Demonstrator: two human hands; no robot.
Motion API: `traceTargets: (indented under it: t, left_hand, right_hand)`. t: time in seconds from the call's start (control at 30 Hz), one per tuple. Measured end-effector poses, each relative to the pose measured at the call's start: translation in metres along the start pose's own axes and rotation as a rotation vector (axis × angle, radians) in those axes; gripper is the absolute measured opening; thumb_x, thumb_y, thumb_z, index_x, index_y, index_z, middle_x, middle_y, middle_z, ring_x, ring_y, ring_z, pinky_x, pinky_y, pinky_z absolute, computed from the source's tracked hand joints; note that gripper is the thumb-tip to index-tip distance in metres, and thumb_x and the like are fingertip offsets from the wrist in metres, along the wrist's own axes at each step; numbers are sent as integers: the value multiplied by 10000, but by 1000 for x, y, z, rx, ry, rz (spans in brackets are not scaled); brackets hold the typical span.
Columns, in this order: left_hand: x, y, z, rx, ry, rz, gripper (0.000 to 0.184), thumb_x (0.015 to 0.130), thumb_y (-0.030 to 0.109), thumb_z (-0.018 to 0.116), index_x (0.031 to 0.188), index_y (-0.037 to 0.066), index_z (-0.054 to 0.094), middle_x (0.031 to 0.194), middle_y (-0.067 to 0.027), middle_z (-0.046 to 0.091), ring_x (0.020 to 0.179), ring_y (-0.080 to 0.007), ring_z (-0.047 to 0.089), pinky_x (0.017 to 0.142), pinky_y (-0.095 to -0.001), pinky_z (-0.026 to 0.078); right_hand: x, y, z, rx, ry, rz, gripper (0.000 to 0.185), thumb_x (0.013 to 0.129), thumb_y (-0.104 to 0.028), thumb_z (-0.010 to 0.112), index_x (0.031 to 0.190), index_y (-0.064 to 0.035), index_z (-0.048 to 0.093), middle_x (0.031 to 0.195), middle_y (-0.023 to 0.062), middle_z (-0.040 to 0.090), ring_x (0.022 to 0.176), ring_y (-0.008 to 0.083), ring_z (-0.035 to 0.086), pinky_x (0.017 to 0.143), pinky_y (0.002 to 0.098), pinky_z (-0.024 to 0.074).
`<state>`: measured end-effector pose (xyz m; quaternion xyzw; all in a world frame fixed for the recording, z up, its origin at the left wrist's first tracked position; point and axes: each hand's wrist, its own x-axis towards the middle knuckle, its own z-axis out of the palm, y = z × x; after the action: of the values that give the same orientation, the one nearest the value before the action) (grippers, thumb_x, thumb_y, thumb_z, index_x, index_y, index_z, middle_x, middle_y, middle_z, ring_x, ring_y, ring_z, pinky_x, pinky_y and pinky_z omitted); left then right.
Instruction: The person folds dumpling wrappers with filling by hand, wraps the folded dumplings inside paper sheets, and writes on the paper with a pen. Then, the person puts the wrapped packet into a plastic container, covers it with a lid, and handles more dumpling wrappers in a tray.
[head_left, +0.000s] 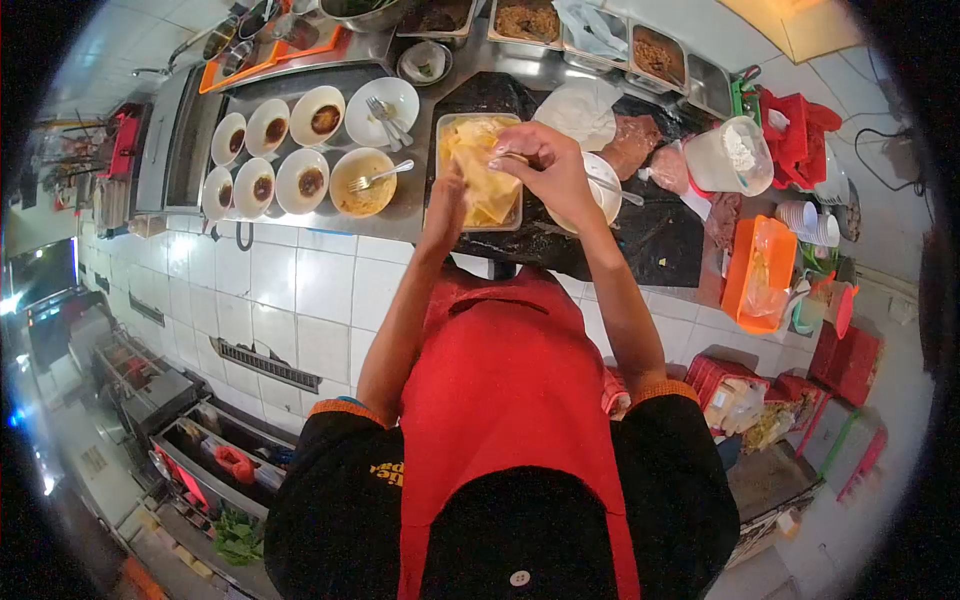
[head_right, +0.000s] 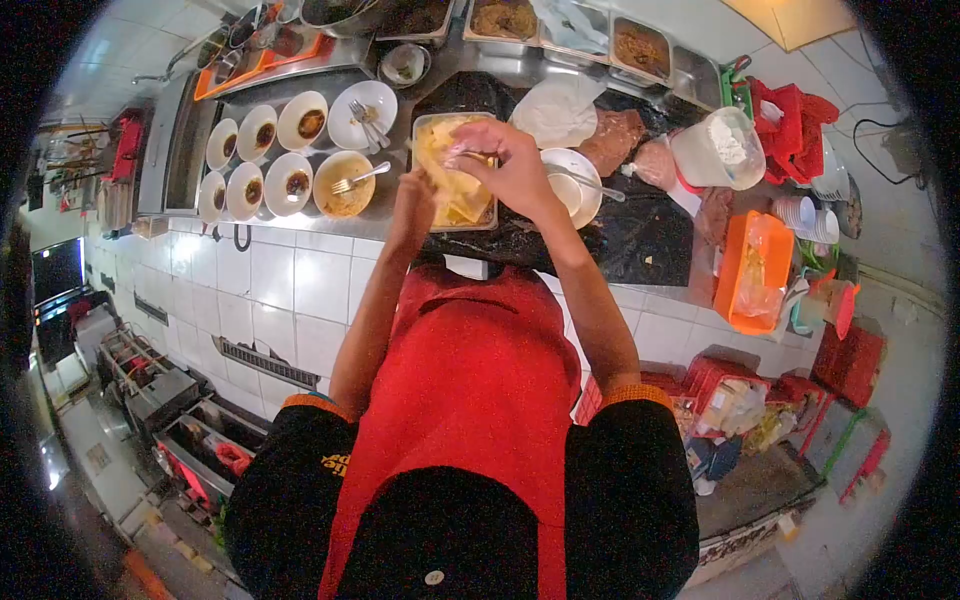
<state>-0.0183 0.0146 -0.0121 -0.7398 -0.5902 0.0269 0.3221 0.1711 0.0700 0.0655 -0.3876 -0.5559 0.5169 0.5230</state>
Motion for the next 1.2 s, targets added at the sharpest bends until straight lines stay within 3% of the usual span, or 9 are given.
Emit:
traceTargets:
  t: [0.07, 0.17, 0.3, 0.37, 0.4, 0.5, 0.83, 1.07, 1.2]
  left_hand:
    - [-1, 8, 8, 721, 34, 306, 535, 970, 433, 689, 1320, 41, 590, 1402, -140, 560, 1352, -270, 502, 1118, -475, 406]
    - [19, 11, -17, 3284, 582, 1130, 472, 968, 299, 728, 1311, 11, 579, 1259, -106, 664, 1140, -222, 669, 950, -381, 568]
    - [17, 12, -29, 3136, 527, 1481, 439, 939, 176, 761, 1296, -3, 578, 1187, -93, 693, 1032, -200, 707, 837, -361, 601]
    - [10, 17, -15, 3079, 416, 1416, 322, 960, 159, 727, 1202, -19, 612, 1113, -122, 695, 955, -206, 715, 805, -366, 604]
    - [9, 17, -15, 3075, 422, 1391, 323, 956, 148, 728, 1207, -24, 618, 1121, -126, 698, 966, -201, 713, 813, -359, 598]
    - [6, 22, -17, 3211, 553, 1340, 340, 940, 153, 747, 1196, -42, 637, 1106, -127, 711, 957, -188, 713, 811, -338, 587]
    - [8, 40, -26, 3651, 1416, 1417, 463, 797, 335, 895, 906, -60, 679, 853, -89, 710, 717, -123, 681, 587, -275, 540]
    - [16, 26, -53, 3543, 994, 1065, 356, 871, 235, 828, 1040, -55, 712, 944, -66, 737, 779, -103, 681, 665, -260, 550]
    - [17, 22, -49, 3662, 928, 976, 311, 912, 201, 785, 1104, -36, 721, 974, -55, 744, 822, -106, 694, 710, -256, 559]
  right_hand:
    - [-2, 6, -5, -53, -29, 81, 310, 824, -128, 862, 1092, -57, 723, 1038, 14, 747, 807, 53, 638, 729, 242, 515]
    - [-15, 3, -21, -253, 65, 93, 296, 839, -136, 853, 1096, -62, 727, 954, -16, 739, 714, 25, 587, 648, 215, 472]
    - [-51, 32, -87, -470, 128, 196, 328, 830, -177, 849, 1127, -91, 739, 1085, 31, 714, 864, 112, 632, 768, 303, 500]
    - [-80, 46, -114, -1258, 67, 2, 348, 868, -316, 793, 1143, -108, 745, 1339, 159, 576, 1164, 309, 568, 969, 455, 437]
    - [-94, 58, -120, -1152, 15, 208, 400, 870, -370, 763, 1197, -140, 742, 1538, 194, 387, 1398, 402, 355, 1126, 511, 266]
    - [-127, 78, -120, -1361, -111, 139, 398, 873, -353, 768, 1227, -175, 735, 1587, 192, 357, 1485, 390, 274, 1169, 488, 225]
    - [-92, -8, -57, -730, -119, -39, 406, 880, -356, 765, 1266, -237, 726, 1657, 194, 260, 1516, 410, 236, 1221, 523, 162]
    - [-80, -10, -49, -720, -100, -109, 414, 885, -316, 772, 1280, -200, 722, 1632, 175, 324, 1484, 381, 299, 1211, 474, 223]
    - [-82, 1, -52, -589, -100, 5, 359, 880, -191, 785, 1227, -116, 732, 1357, 141, 624, 1287, 318, 539, 1138, 417, 344]
